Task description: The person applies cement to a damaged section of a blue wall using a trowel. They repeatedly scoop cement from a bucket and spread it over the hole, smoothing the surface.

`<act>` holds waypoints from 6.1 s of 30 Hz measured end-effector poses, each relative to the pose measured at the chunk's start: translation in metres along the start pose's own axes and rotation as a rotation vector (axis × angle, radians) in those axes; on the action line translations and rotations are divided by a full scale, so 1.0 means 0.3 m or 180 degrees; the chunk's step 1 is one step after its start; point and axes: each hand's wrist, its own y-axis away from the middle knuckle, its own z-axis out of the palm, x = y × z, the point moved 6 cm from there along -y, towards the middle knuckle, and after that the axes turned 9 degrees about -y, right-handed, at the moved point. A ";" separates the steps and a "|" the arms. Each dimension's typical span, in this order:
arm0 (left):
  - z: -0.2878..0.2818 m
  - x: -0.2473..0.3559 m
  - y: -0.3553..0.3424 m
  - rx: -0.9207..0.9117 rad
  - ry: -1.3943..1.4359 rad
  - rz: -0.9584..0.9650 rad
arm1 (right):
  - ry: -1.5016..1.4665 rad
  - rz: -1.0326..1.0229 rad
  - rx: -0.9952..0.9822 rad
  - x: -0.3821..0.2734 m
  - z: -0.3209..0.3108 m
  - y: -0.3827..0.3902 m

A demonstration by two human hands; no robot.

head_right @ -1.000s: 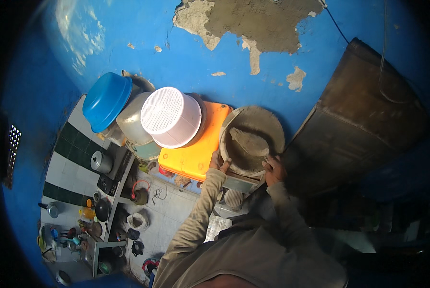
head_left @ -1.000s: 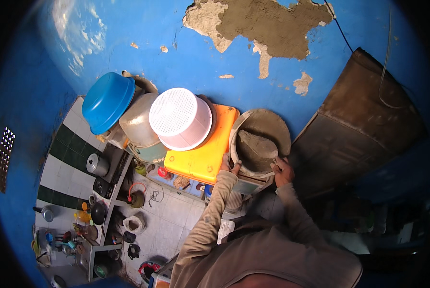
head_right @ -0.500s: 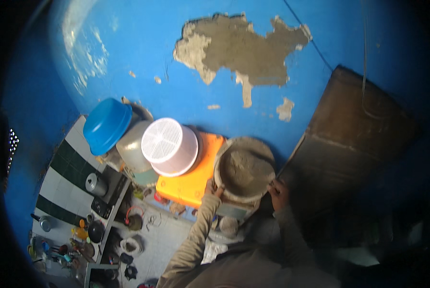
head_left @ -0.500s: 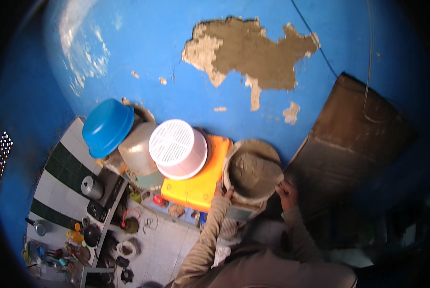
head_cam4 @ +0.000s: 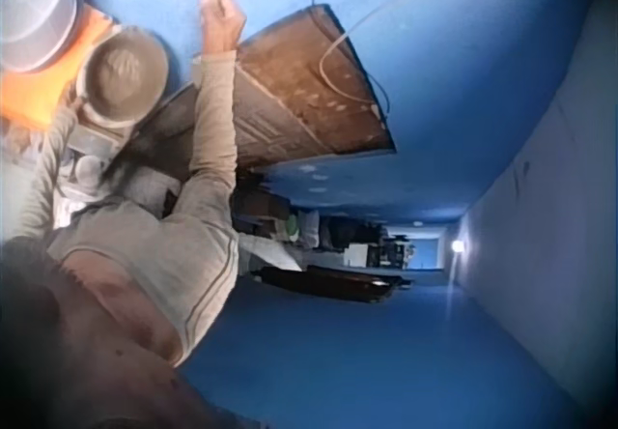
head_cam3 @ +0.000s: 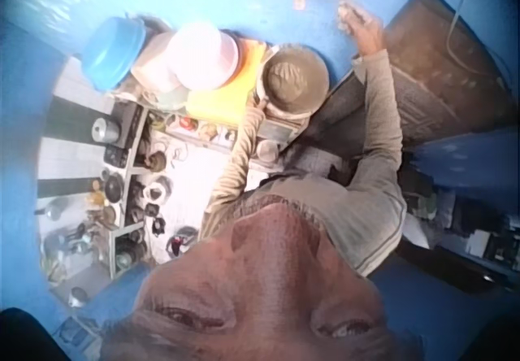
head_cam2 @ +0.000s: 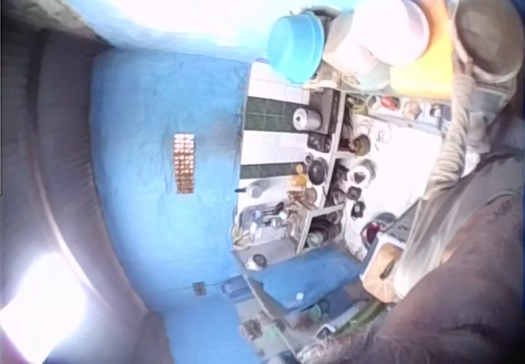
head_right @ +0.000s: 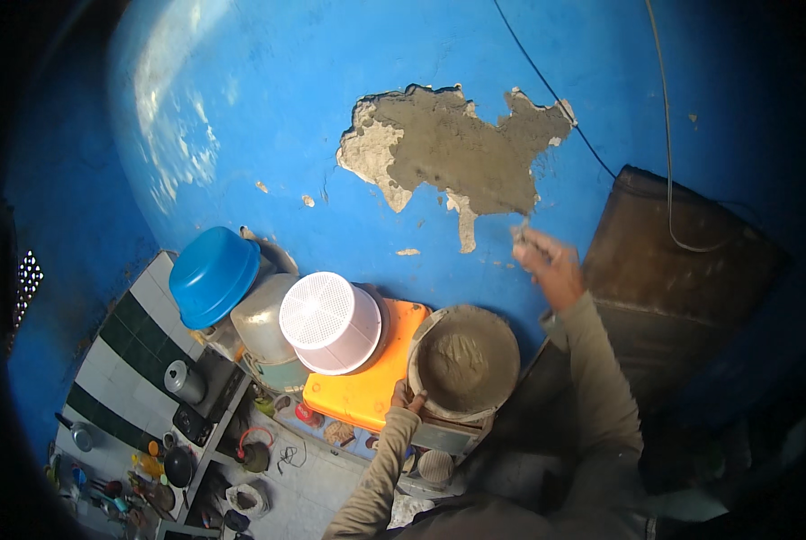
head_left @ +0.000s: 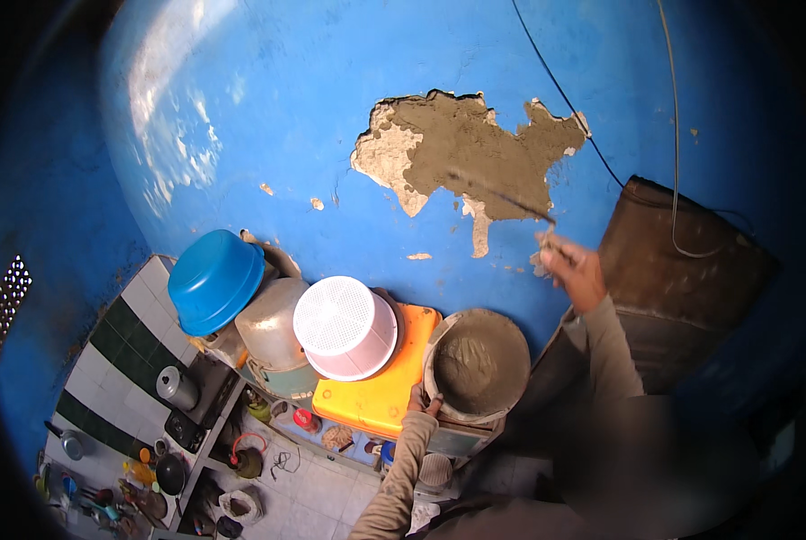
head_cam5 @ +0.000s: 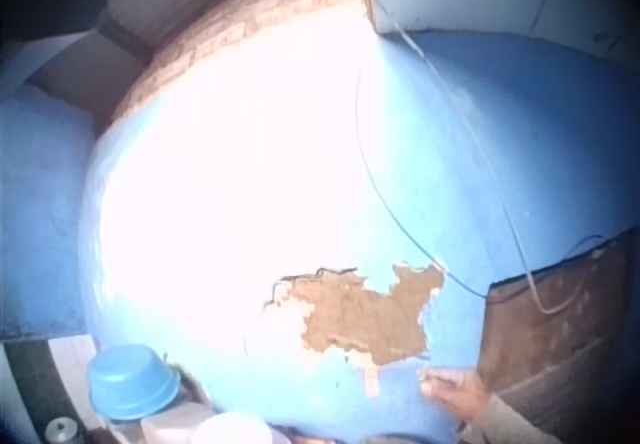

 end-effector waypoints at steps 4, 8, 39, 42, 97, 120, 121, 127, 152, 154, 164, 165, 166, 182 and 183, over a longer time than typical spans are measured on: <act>0.007 0.027 -0.013 -0.0168 -0.0239 0.0053 | -0.0091 -0.0013 -0.0026 -0.050 -0.050 -0.256; 0.007 -0.020 -0.028 -0.0148 -0.0317 0.0118 | 0.0802 0.0167 0.0237 -0.086 -0.139 -0.493; 0.005 0.020 -0.030 -0.0121 -0.0132 0.0069 | 0.3633 -0.0441 0.1243 -0.216 -0.131 -0.367; 0.011 -0.011 -0.027 -0.0161 -0.0164 -0.0056 | 0.3210 -0.1211 0.1555 -0.211 -0.169 -0.288; 0.005 0.054 -0.070 0.0250 -0.0531 0.0175 | 0.1024 0.0125 0.0307 0.063 -0.102 -0.227; 0.020 -0.016 -0.098 0.0322 -0.0130 -0.0182 | 0.1535 0.0837 -0.0606 0.369 -0.068 0.096; 0.030 -0.015 -0.099 0.0275 0.0010 -0.0262 | 0.1910 0.0671 -0.1035 0.451 -0.057 0.138; 0.007 0.049 -0.085 0.0598 -0.0678 0.0184 | 0.3137 0.0080 -0.1128 0.543 0.110 0.080; 0.000 0.013 -0.081 0.0555 -0.0716 -0.0046 | 0.5468 -0.2246 0.0962 -0.237 0.349 -0.721; 0.004 0.041 -0.083 0.0579 -0.0564 0.0105 | 0.5353 -0.2360 0.0988 -0.242 0.353 -0.734; 0.005 0.066 -0.083 0.0387 -0.0762 -0.0218 | 0.4728 -0.2413 0.0788 -0.314 0.330 -0.757; 0.005 0.090 -0.069 0.0433 -0.0727 -0.0169 | 0.4400 -0.2389 0.0692 -0.340 0.330 -0.758; 0.003 0.102 -0.063 0.0480 -0.0694 -0.0121 | 0.4336 -0.2405 0.0773 -0.368 0.335 -0.761; -0.002 0.016 -0.104 0.0517 -0.0687 -0.0016 | 0.5221 -0.2912 0.1101 -0.401 0.432 -0.879; 0.002 0.038 -0.097 0.0444 -0.0677 -0.0105 | 0.5281 -0.2977 0.1039 -0.391 0.437 -0.881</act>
